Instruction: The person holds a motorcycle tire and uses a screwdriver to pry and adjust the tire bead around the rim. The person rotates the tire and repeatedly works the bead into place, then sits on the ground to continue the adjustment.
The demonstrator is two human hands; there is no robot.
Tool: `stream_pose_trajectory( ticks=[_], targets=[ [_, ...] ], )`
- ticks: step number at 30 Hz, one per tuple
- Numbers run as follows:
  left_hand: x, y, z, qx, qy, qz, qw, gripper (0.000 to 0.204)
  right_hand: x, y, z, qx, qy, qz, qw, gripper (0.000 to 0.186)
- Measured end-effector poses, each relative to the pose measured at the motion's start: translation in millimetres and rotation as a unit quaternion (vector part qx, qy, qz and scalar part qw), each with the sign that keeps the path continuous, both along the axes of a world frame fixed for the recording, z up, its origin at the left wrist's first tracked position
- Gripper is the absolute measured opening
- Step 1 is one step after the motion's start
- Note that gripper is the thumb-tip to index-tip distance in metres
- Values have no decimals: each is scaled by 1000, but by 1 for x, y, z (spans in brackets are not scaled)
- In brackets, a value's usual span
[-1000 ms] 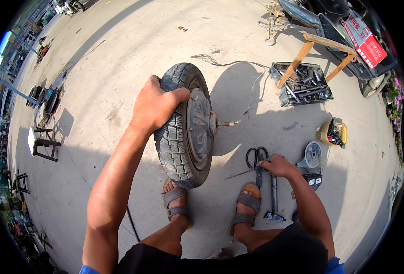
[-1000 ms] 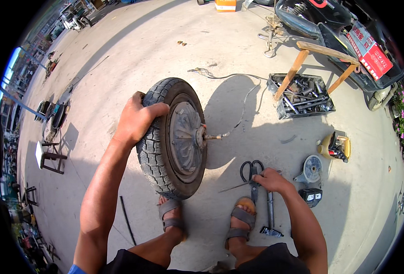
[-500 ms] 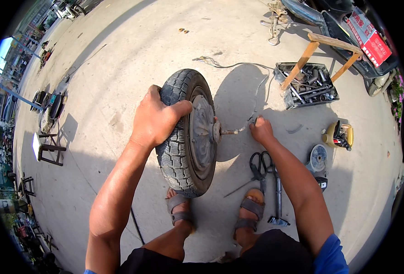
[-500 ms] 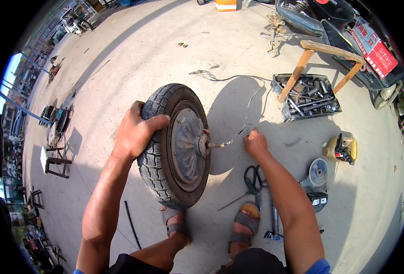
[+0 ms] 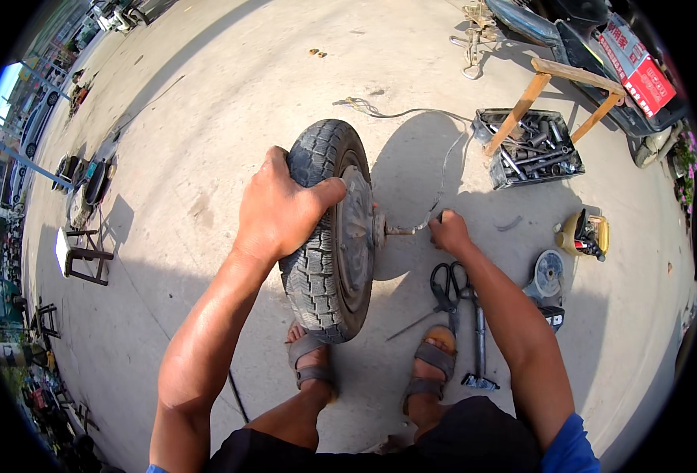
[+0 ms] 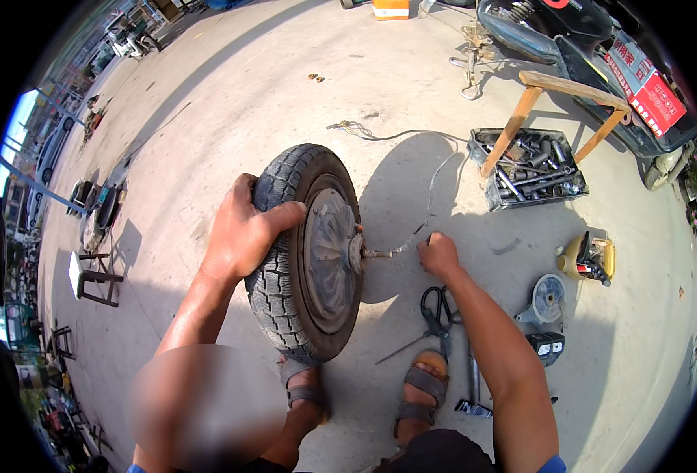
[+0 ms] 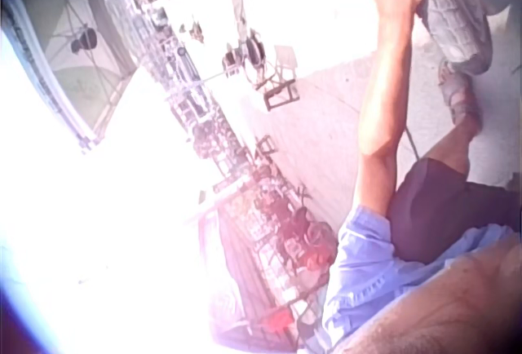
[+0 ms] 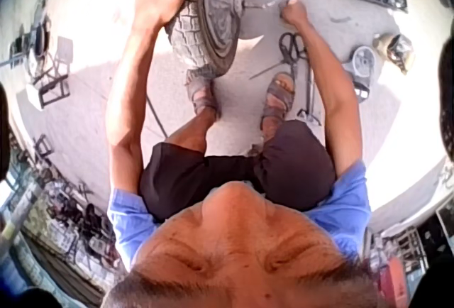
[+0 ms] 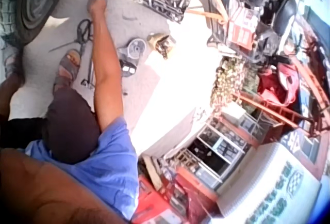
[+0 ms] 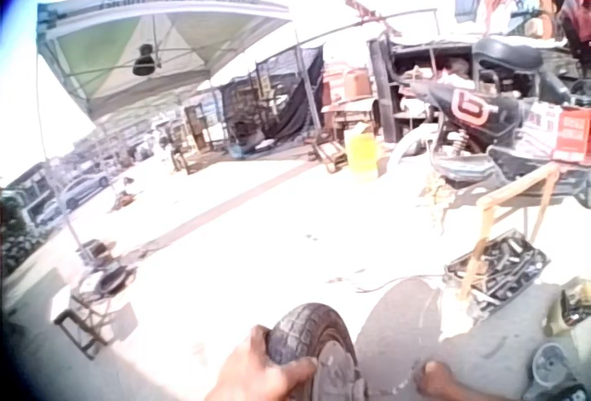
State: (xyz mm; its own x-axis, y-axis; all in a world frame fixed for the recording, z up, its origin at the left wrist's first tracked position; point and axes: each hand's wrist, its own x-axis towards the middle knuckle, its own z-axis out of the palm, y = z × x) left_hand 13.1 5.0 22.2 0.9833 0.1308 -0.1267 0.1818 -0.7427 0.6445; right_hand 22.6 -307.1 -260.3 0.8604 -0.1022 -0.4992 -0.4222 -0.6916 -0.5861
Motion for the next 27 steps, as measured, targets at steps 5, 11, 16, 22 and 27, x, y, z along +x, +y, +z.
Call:
stream_pose_trajectory(
  ticks=[5, 11, 16, 22, 27],
  targets=[
    [27, -5, 0, -4, 0, -5, 1000, 78, -48, 23, 47, 275, 64, -6, 959, 26],
    [-51, -10, -17, -11, -47, -77, 996, 109, -79, 29, 87, 404, -44, -95, 909, 22],
    [-129, -24, -83, -110, -77, -25, 991, 93, -57, 41, 126, 76, -390, 55, 916, 22],
    [-110, -31, -82, -133, -78, 2, 988, 78, -18, 44, 111, -67, -376, 200, 902, 20],
    [-112, -16, -84, -165, -71, -4, 984, 79, -22, 52, 117, 4, -365, 207, 908, 19]
  ],
)
